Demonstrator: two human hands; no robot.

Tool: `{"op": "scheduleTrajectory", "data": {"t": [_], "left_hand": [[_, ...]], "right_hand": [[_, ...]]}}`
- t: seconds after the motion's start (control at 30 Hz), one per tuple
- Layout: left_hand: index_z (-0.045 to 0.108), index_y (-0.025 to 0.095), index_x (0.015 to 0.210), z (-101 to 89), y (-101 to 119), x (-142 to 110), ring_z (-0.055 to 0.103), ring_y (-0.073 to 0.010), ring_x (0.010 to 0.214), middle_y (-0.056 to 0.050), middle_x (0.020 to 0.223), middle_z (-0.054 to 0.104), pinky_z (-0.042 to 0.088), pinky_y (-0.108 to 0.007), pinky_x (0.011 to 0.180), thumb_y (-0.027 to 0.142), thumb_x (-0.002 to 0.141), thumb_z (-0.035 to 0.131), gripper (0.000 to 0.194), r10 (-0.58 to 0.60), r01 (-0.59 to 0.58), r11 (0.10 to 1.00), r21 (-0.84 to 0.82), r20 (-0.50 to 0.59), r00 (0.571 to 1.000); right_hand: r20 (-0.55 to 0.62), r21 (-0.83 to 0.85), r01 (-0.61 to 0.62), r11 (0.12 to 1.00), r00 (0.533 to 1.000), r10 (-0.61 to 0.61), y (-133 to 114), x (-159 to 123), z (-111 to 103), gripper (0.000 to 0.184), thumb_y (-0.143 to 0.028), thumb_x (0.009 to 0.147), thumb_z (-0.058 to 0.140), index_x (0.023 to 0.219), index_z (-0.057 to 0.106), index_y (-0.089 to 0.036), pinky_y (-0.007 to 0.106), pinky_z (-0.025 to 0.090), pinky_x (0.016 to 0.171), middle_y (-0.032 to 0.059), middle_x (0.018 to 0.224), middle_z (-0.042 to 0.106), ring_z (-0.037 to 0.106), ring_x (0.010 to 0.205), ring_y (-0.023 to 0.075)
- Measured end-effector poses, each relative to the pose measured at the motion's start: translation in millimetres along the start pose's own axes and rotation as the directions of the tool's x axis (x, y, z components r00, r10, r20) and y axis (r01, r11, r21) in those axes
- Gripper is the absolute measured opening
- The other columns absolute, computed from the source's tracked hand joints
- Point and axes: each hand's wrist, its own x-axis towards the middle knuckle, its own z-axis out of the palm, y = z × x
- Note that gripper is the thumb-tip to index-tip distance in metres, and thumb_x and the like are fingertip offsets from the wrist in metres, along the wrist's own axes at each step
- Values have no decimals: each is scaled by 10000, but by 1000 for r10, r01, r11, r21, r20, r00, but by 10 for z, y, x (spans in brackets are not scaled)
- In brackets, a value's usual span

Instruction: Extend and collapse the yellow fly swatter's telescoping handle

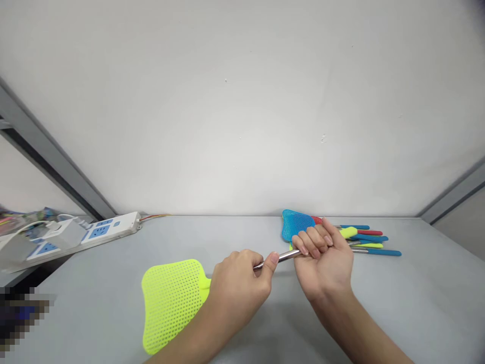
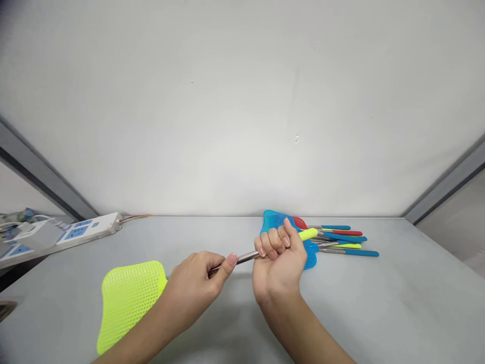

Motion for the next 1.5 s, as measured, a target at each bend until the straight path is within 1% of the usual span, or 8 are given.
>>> {"op": "scheduleTrajectory", "data": {"t": [0.17, 0.27, 0.37, 0.53, 0.73, 1.07, 1.23, 1.5], "left_hand": [[360, 175, 464, 20, -27, 50, 224, -83, 392, 32, 419, 304, 156, -223, 396, 527, 761, 136, 513, 86, -86, 993, -76, -4, 996], [397, 179, 504, 6, -65, 63, 281, -85, 397, 31, 440, 364, 170, -231, 406, 513, 769, 155, 491, 115, -116, 992, -44, -31, 993], [408, 184, 550, -27, -106, 58, 365, -95, 440, 24, 500, 441, 195, -231, 425, 485, 783, 162, 453, 160, -161, 986, -31, -32, 987], [396, 184, 583, -117, -150, 24, 403, -102, 497, 18, 561, 467, 225, -232, 446, 421, 806, 167, 398, 217, -217, 976, -4, -28, 976], [413, 185, 603, -197, -180, 16, 434, -119, 551, 16, 555, 461, 258, -247, 486, 379, 814, 184, 367, 285, -286, 958, 12, 52, 957], [431, 194, 628, -245, -249, 12, 435, -141, 645, 6, 578, 472, 280, -254, 545, 381, 821, 192, 359, 400, -402, 913, 62, 42, 915], [383, 191, 646, -213, -148, -11, 418, -136, 596, 12, 563, 457, 255, -270, 545, 306, 842, 148, 327, 425, -428, 890, 160, 53, 903], [299, 179, 580, -256, -105, -27, 366, -120, 517, 30, 477, 404, 239, -268, 541, 264, 842, 170, 304, 403, -395, 893, 216, 9, 915]], "right_hand": [[20, -95, -194, 976, 980, 196, -192, 127, 34, 354, -195, 695, 435, 534, 120, -177, 207, 240, 368, -70, 426, 119, 147, 357, 59], [-26, -136, -317, 939, 948, 316, -251, 255, -9, 343, -172, 710, 396, 546, 95, -177, 213, 266, 380, -70, 425, 130, 167, 351, 55], [-88, -140, -361, 922, 932, 352, -294, 348, -35, 322, -149, 717, 356, 559, 78, -178, 214, 273, 381, -70, 435, 133, 177, 348, 53], [-126, -97, -335, 937, 938, 322, -418, 391, 8, 316, -130, 713, 349, 569, 73, -180, 203, 269, 378, -70, 451, 138, 181, 355, 48], [-53, -163, -311, 936, 950, 306, -560, 443, 2, 333, -123, 717, 356, 574, 61, -182, 213, 283, 389, -71, 454, 137, 182, 356, 48], [-46, -106, -338, 935, 941, 335, -709, 480, 2, 333, -137, 696, 404, 552, 108, -185, 218, 284, 388, -71, 434, 157, 175, 369, 58], [31, -112, -269, 957, 961, 273, -715, 482, -1, 326, -142, 702, 401, 548, 116, -187, 209, 248, 360, -75, 417, 159, 148, 359, 60], [32, -40, -111, 993, 993, 113, -544, 478, -65, 344, -130, 687, 414, 537, 110, -185, 205, 211, 329, -72, 416, 88, 84, 356, 65]]}}
